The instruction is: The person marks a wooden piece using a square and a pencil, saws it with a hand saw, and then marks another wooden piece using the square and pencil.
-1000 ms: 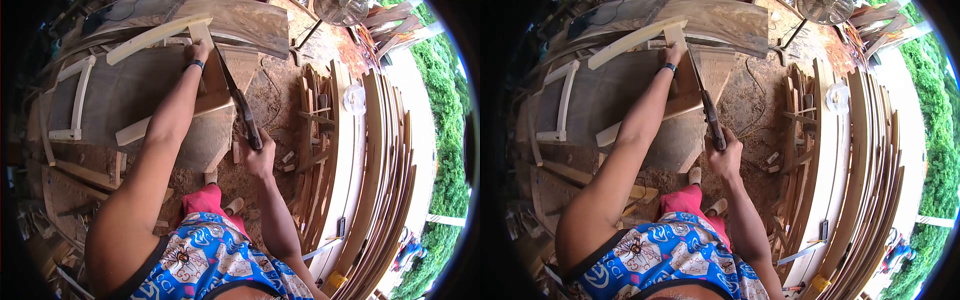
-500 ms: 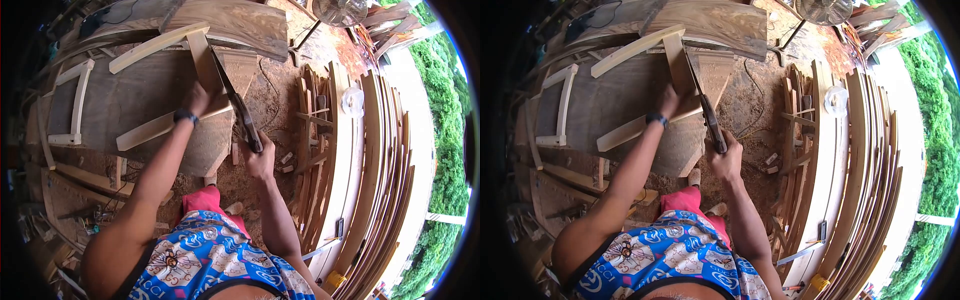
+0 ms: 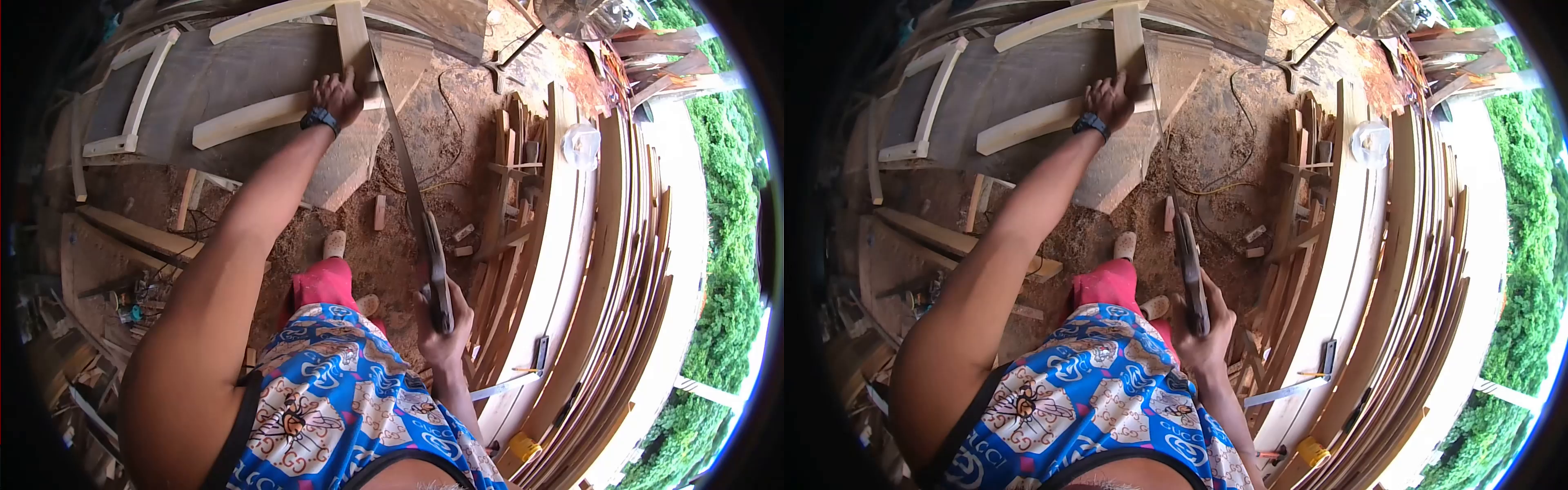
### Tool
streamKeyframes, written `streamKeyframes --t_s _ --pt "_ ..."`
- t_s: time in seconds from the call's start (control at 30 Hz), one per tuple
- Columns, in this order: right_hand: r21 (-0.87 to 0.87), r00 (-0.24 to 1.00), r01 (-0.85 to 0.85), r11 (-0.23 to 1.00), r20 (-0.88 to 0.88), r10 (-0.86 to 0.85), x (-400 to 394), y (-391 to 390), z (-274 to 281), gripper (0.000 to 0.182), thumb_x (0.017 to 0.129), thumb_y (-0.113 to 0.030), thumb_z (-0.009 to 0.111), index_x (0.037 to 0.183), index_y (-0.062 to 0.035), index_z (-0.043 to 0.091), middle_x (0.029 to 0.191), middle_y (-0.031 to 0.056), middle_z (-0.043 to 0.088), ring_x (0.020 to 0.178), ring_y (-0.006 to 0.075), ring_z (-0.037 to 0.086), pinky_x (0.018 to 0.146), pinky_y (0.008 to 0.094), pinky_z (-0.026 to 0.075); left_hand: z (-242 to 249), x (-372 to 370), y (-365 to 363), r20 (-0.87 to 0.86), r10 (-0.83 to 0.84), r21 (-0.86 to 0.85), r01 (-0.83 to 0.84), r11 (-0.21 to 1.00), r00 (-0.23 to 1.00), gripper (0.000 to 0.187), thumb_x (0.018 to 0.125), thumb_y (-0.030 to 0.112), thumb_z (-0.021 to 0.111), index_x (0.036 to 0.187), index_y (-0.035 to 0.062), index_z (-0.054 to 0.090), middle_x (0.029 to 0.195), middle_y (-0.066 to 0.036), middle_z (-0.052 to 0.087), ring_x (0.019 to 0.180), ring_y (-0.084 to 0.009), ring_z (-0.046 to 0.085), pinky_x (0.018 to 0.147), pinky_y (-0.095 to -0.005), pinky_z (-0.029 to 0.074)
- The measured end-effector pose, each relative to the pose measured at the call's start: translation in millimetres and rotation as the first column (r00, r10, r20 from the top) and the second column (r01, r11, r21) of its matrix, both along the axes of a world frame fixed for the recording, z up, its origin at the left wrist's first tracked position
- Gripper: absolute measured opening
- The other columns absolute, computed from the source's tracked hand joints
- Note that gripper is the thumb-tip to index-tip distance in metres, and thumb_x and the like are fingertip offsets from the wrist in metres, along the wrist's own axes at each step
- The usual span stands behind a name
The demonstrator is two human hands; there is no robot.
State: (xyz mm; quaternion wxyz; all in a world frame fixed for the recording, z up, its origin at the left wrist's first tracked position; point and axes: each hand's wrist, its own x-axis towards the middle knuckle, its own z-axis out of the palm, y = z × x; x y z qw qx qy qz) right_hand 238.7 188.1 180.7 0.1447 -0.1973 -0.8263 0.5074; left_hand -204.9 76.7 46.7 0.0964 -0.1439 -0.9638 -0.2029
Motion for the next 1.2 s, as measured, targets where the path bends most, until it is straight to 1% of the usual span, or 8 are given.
streamKeyframes --t_s 0.23,0.4,0.53,0.63,0.83,0.87,1.03,1.2 --pt "-0.072 0.991 0.080 0.994 0.110 -0.071 104 4 -3 0.032 0.085 -0.015 0.074 0.110 0.0023 0.068 0.073 0.0031 0.064 0.065 0.0094 0.058 0.059 0.0280 0.047 16 3 27 0.059 0.354 -0.005 -0.355 0.935 0.933 0.064 0.102 0.048 0.036 0.151 0.0096 0.050 0.147 -0.019 0.058 0.144 -0.0377 0.043 0.125 -0.0634 0.012" --pt "-0.151 0.992 0.105 0.983 0.087 -0.093 124 1 -11 0.031 0.083 -0.015 0.073 0.109 0.0005 0.069 0.074 0.0020 0.063 0.065 0.0095 0.057 0.058 0.0268 0.044 2 -5 24 -0.005 0.327 -0.013 -0.327 0.945 0.945 0.055 0.099 0.048 0.039 0.122 0.0105 0.073 0.139 -0.017 0.065 0.138 -0.0363 0.052 0.122 -0.0635 0.022" --pt "-0.048 0.999 0.023 0.999 -0.040 -0.025 32 13 -47 0.039 0.088 -0.010 0.072 0.126 -0.0007 0.068 0.086 0.0103 0.073 0.077 0.0124 0.067 0.071 0.0300 0.054 6 -5 13 -0.003 0.228 -0.056 -0.228 0.972 0.974 0.051 0.102 0.047 0.040 0.116 0.0116 0.074 0.136 -0.015 0.066 0.131 -0.0361 0.056 0.113 -0.0611 0.031" --pt "-0.042 0.999 0.039 0.998 -0.023 -0.040 -28 16 -68 0.038 0.088 -0.012 0.070 0.124 -0.0010 0.068 0.077 0.0076 0.067 0.067 0.0113 0.057 0.064 0.0318 0.050 -20 -15 3 -0.144 0.157 -0.050 -0.166 0.985 0.977 0.052 0.102 0.048 0.039 0.113 0.0117 0.074 0.137 -0.013 0.065 0.129 -0.0354 0.057 0.112 -0.0592 0.032" --pt "-0.136 0.994 0.043 0.990 -0.094 -0.056 57 4 -74 0.032 0.088 -0.015 0.071 0.116 0.0012 0.067 0.081 0.0005 0.066 0.070 0.0083 0.057 0.063 0.0262 0.046 12 3 22 0.013 0.306 -0.046 -0.305 0.951 0.952 0.056 0.101 0.047 0.036 0.123 0.0108 0.073 0.142 -0.014 0.063 0.138 -0.0344 0.052 0.120 -0.0611 0.024" --pt "-0.053 1.000 0.021 0.998 -0.021 -0.022 87 5 -65 0.045 0.088 -0.010 0.071 0.131 0.0022 0.064 0.087 0.0080 0.074 0.074 0.0100 0.067 0.069 0.0278 0.054 16 6 22 0.015 0.307 -0.044 -0.306 0.951 0.952 0.056 0.101 0.047 0.036 0.123 0.0108 0.073 0.142 -0.014 0.063 0.138 -0.0344 0.052 0.120 -0.0611 0.024" --pt "0.030 1.000 0.015 0.999 -0.023 -0.014 151 -7 -57 0.049 0.085 -0.011 0.071 0.131 0.0045 0.063 0.102 0.0136 0.077 0.089 0.0155 0.072 0.085 0.0293 0.055 28 18 22 0.060 0.281 -0.048 -0.279 0.959 0.958 0.058 0.102 0.045 0.034 0.127 0.0078 0.071 0.145 -0.015 0.061 0.141 -0.0351 0.049 0.122 -0.0613 0.021" --pt "-0.114 0.986 0.056 0.992 -0.148 -0.073 17 -1 -97 0.030 0.089 -0.014 0.070 0.115 -0.0008 0.068 0.085 0.0033 0.068 0.076 0.0098 0.060 0.070 0.0269 0.049 23 13 14 0.079 0.236 -0.060 -0.231 0.971 0.969 0.058 0.102 0.046 0.034 0.127 0.0091 0.071 0.144 -0.015 0.061 0.142 -0.0348 0.047 0.121 -0.0615 0.022"
